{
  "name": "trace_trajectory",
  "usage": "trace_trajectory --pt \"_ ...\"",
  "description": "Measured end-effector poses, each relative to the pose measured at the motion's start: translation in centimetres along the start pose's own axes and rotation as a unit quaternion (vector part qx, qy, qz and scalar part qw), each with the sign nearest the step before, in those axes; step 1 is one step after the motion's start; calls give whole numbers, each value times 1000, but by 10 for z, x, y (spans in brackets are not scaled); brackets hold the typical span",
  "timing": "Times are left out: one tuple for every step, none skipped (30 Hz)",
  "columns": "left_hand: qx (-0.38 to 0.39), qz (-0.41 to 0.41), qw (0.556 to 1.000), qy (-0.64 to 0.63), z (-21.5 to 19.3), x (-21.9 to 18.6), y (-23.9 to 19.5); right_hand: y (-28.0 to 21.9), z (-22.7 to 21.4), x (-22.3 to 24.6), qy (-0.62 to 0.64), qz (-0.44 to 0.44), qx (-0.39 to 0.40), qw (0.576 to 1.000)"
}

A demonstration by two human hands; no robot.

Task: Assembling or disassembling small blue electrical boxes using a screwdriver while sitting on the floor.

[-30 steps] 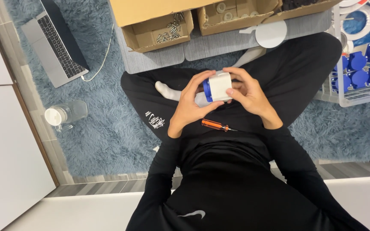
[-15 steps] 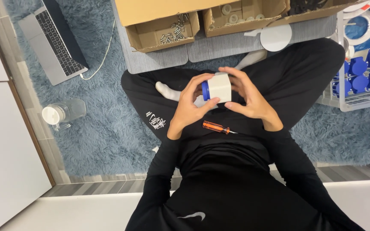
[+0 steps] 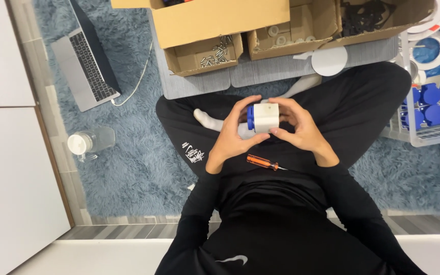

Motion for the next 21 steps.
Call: trace_trajectory --pt "-1 0 1000 3 -1 3 -2 1 3 5 2 -2 1 1000" --pt "4 -18 1000 14 -1 9 -3 2 4 15 0 -33 -2 999" --pt "10 -36 999 25 -2 15 -4 4 6 24 -2 -64 -4 998" --pt "8 -36 999 27 -2 12 -4 4 5 21 -1 -66 -2 998" --pt "13 -53 998 32 -1 12 -4 4 5 24 -6 -101 8 995" --pt "20 -71 997 37 0 12 -4 3 5 26 -12 -135 18 991" --pt "18 -70 997 39 1 14 -5 4 6 25 -12 -137 19 990" --pt "11 -74 997 31 1 17 -7 3 7 27 1 -151 22 988" --pt "3 -79 997 24 1 20 -9 2 7 29 13 -166 24 986" --pt "2 -78 997 24 1 22 -9 3 8 33 13 -166 25 986" --pt "-8 -46 999 28 -1 19 -8 4 10 31 36 -133 43 990" --pt "-18 -14 999 30 -2 16 -8 5 13 30 58 -99 60 992" --pt "-19 -13 999 30 -2 13 -6 5 13 28 58 -99 61 992" --pt "-19 10 999 39 -3 6 -4 6 12 21 61 -74 50 994" --pt "-19 32 998 48 -4 -1 -2 7 10 15 64 -48 39 996" --pt "-19 34 998 48 -4 -4 0 4 5 6 64 -49 40 996" --pt "-16 54 997 60 -3 -10 1 2 -1 -12 14 -3 28 1000" --pt "-13 73 995 72 -1 -16 2 -2 -8 -30 -36 44 17 998" --pt "-13 73 995 72 -1 -16 1 -3 -5 -31 -36 44 17 998" --pt "-8 81 994 73 0 -18 2 -3 -6 -34 -5 60 0 998" --pt "-2 90 993 75 1 -20 4 -3 -7 -38 27 75 -17 997"
Point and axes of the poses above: each hand's wrist, its own y-axis towards the middle knuckle, its own z-axis out of the palm, x = y × z, the point moved 9 cm from there along y, towards the middle knuckle
